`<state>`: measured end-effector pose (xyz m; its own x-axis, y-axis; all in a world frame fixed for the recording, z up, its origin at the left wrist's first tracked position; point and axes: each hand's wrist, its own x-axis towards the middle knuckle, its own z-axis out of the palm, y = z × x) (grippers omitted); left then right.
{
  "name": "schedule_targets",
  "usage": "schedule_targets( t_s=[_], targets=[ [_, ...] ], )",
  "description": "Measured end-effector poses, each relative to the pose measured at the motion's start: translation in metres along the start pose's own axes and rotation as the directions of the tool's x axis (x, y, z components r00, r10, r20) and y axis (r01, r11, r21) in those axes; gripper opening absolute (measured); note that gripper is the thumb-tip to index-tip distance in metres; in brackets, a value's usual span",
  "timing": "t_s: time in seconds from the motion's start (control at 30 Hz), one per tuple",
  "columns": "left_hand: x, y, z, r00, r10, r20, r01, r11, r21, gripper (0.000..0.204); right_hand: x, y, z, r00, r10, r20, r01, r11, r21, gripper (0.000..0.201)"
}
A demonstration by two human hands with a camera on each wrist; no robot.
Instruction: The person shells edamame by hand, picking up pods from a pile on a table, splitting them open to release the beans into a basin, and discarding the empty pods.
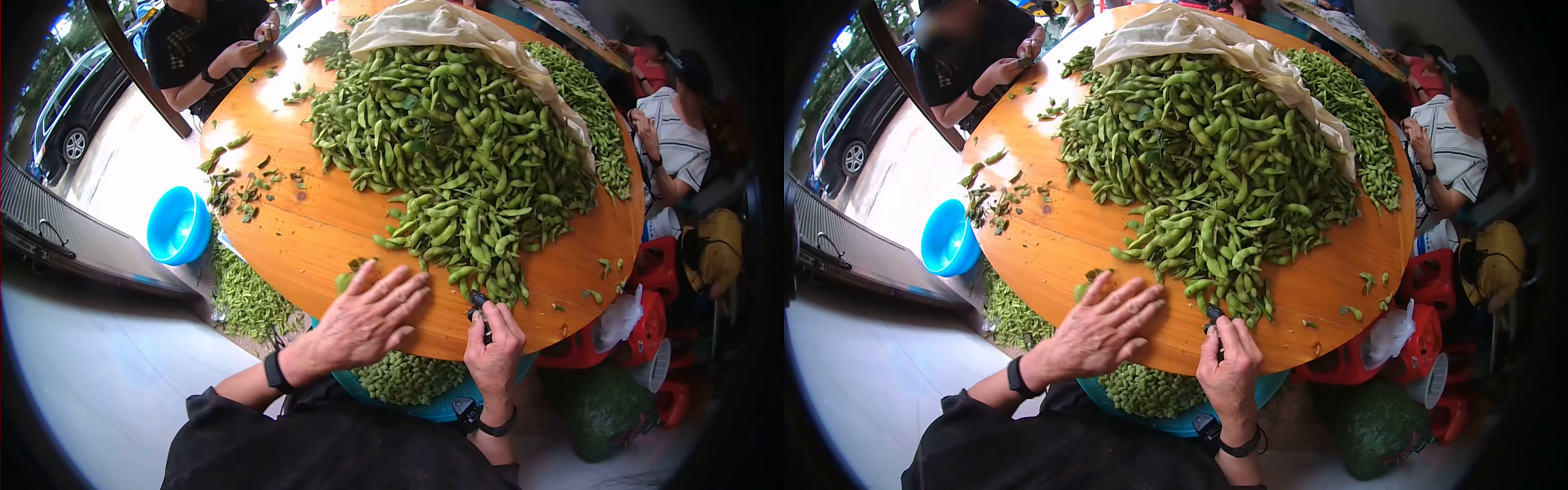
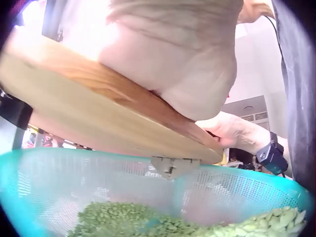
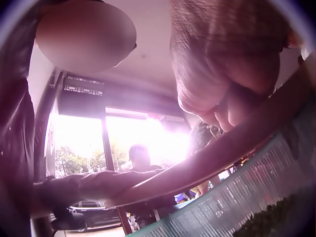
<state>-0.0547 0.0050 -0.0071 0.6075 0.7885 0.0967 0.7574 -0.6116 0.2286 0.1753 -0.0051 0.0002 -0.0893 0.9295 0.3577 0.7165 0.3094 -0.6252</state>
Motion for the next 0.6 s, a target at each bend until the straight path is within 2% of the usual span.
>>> schedule_targets(
  t_s=[0.03, 0.1, 0.17, 0.23, 0.3, 0.33, 0.4, 0.43, 0.5, 0.57, 0.6],
  targets=[
    [-0.003, -0.006, -0.004, 1.0, 0.001, 0.001, -0.001, 1.0, 0.001, 0.061, 0.0, 0.0, 0.0, 1.0, 0.001, -0.001, -0.001, 1.0, 0.001, 0.017],
    [-0.009, -0.019, -0.013, 0.997, -0.067, 0.025, 0.064, 0.993, 0.096, 0.061, -0.001, 0.0, 0.0, 1.0, 0.001, -0.015, -0.001, 1.0, 0.008, 0.016],
    [-0.015, -0.042, -0.015, 0.987, -0.158, -0.008, 0.157, 0.98, 0.125, 0.059, -0.001, 0.0, -0.001, 1.0, 0.01, -0.015, -0.01, 1.0, 0.027, 0.016],
    [-0.027, -0.078, -0.016, 0.947, -0.299, -0.12, 0.318, 0.928, 0.193, 0.061, -0.002, 0.0, -0.002, 1.0, 0.02, -0.016, -0.019, 0.999, 0.048, 0.015],
    [-0.037, -0.099, -0.023, 0.906, -0.376, -0.197, 0.412, 0.888, 0.202, 0.054, -0.004, 0.001, -0.003, 1.0, 0.009, -0.027, -0.007, 0.998, 0.06, 0.015],
    [-0.037, -0.099, -0.026, 0.907, -0.371, -0.198, 0.409, 0.889, 0.208, 0.054, -0.005, 0.002, -0.003, 0.999, 0.01, -0.033, -0.008, 0.998, 0.064, 0.015],
    [-0.034, -0.099, -0.029, 0.804, -0.462, -0.375, 0.58, 0.748, 0.322, 0.044, -0.01, 0.005, -0.003, 0.998, -0.012, -0.062, 0.016, 0.998, 0.067, 0.016],
    [-0.028, -0.089, -0.032, 0.771, -0.284, -0.57, 0.527, 0.787, 0.321, 0.035, -0.011, 0.006, -0.003, 0.997, -0.007, -0.073, 0.012, 0.998, 0.069, 0.016],
    [-0.003, -0.049, -0.031, 0.666, -0.283, -0.69, 0.395, 0.919, 0.004, 0.029, -0.017, 0.007, -0.006, 0.994, 0.003, -0.107, 0.006, 0.997, 0.082, 0.016],
    [0.022, -0.008, -0.018, 0.81, -0.221, -0.543, 0.107, 0.966, -0.235, 0.024, -0.021, 0.009, -0.01, 0.994, 0.004, -0.106, 0.003, 0.997, 0.071, 0.016],
    [0.038, 0.007, -0.014, 0.823, -0.185, -0.537, 0.071, 0.972, -0.225, 0.026, -0.022, 0.009, -0.01, 0.994, 0.006, -0.109, 0.001, 0.998, 0.068, 0.015]
  ],
)
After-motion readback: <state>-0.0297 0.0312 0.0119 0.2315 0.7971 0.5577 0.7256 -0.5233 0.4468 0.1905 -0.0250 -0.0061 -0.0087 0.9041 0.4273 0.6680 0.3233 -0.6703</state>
